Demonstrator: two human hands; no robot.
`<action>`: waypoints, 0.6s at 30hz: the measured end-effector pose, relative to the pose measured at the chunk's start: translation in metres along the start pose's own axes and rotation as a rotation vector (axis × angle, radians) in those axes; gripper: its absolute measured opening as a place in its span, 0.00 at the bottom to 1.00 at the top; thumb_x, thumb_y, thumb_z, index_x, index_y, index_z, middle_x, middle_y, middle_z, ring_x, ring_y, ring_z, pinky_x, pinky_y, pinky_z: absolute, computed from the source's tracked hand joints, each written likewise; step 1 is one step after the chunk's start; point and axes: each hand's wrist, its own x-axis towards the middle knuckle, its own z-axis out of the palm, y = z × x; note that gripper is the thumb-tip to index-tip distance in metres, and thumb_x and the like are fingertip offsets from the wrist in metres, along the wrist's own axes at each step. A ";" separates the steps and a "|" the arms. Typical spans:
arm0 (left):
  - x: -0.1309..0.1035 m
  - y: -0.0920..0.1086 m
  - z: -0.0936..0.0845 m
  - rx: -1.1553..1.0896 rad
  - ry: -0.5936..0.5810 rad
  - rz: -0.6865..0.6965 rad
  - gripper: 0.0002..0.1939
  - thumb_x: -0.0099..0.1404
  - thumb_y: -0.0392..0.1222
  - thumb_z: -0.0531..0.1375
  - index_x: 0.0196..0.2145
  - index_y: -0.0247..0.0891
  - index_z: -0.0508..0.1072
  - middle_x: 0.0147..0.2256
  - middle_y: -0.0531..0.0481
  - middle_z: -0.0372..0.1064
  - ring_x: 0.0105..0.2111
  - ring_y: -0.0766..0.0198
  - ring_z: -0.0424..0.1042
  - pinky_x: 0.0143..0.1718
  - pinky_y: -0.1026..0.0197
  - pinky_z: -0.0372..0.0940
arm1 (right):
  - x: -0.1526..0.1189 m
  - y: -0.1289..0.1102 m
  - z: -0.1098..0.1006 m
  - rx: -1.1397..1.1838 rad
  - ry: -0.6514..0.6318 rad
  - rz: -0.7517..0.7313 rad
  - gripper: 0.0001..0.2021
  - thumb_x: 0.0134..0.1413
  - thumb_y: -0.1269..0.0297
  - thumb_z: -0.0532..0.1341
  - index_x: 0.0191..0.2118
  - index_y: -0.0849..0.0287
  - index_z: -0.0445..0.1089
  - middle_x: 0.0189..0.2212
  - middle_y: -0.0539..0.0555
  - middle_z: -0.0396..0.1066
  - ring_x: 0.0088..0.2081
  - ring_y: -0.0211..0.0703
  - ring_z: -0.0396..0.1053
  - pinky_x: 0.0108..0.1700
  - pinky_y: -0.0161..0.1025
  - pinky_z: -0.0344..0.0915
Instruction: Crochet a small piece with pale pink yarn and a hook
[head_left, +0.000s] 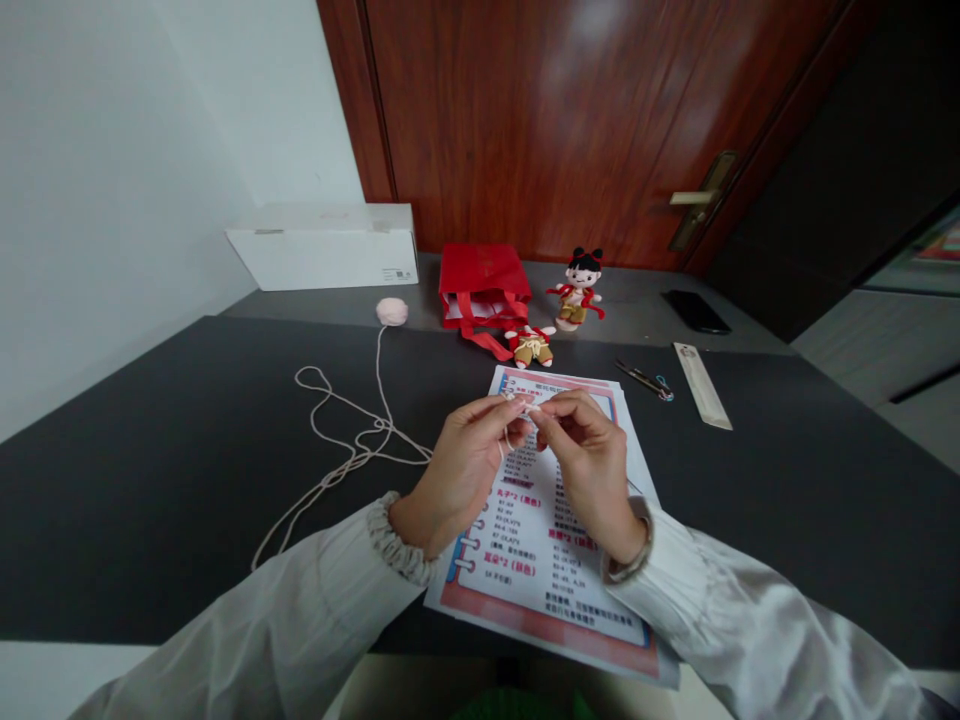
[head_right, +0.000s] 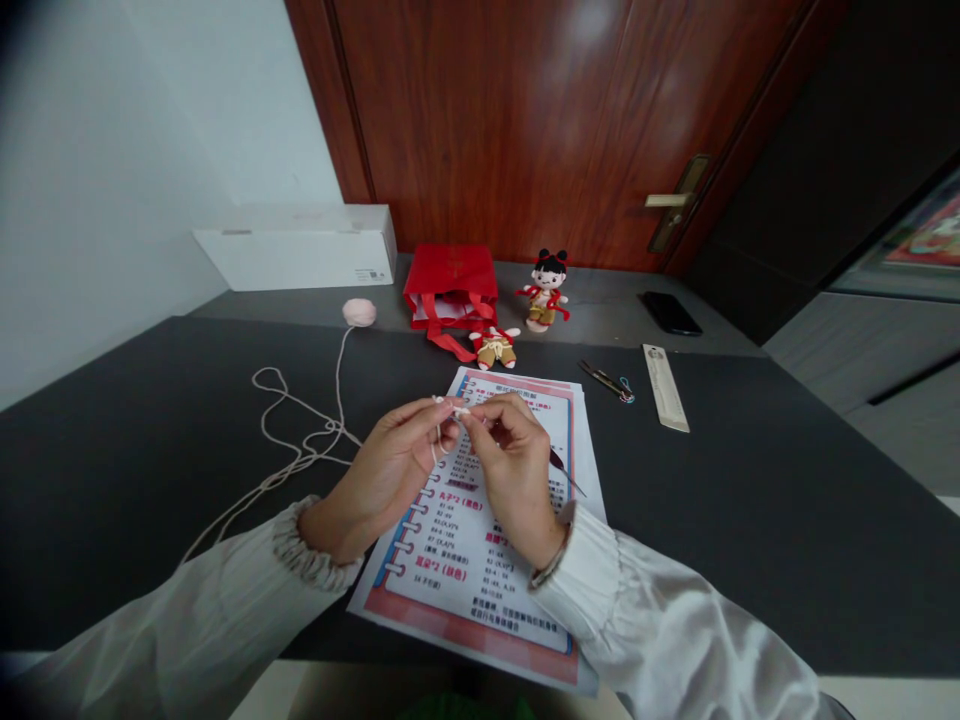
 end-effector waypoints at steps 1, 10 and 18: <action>0.000 0.000 0.000 -0.008 -0.006 -0.003 0.03 0.53 0.35 0.67 0.26 0.32 0.79 0.28 0.50 0.72 0.29 0.71 0.67 0.33 0.67 0.63 | 0.000 0.000 0.000 -0.014 0.004 -0.016 0.04 0.52 0.69 0.64 0.27 0.57 0.72 0.27 0.49 0.67 0.29 0.39 0.64 0.30 0.37 0.59; 0.001 0.000 -0.002 -0.037 -0.022 0.010 0.02 0.52 0.34 0.67 0.26 0.32 0.79 0.29 0.49 0.74 0.31 0.69 0.70 0.39 0.66 0.65 | -0.002 0.002 -0.003 -0.017 -0.014 -0.035 0.05 0.53 0.70 0.63 0.29 0.55 0.75 0.28 0.49 0.68 0.31 0.39 0.66 0.33 0.38 0.61; 0.004 0.002 -0.004 0.099 0.006 0.039 0.04 0.53 0.36 0.67 0.26 0.31 0.79 0.29 0.47 0.75 0.31 0.67 0.71 0.39 0.64 0.66 | 0.003 0.007 -0.004 0.059 -0.058 0.056 0.04 0.50 0.67 0.63 0.29 0.55 0.76 0.27 0.50 0.69 0.30 0.40 0.65 0.33 0.39 0.60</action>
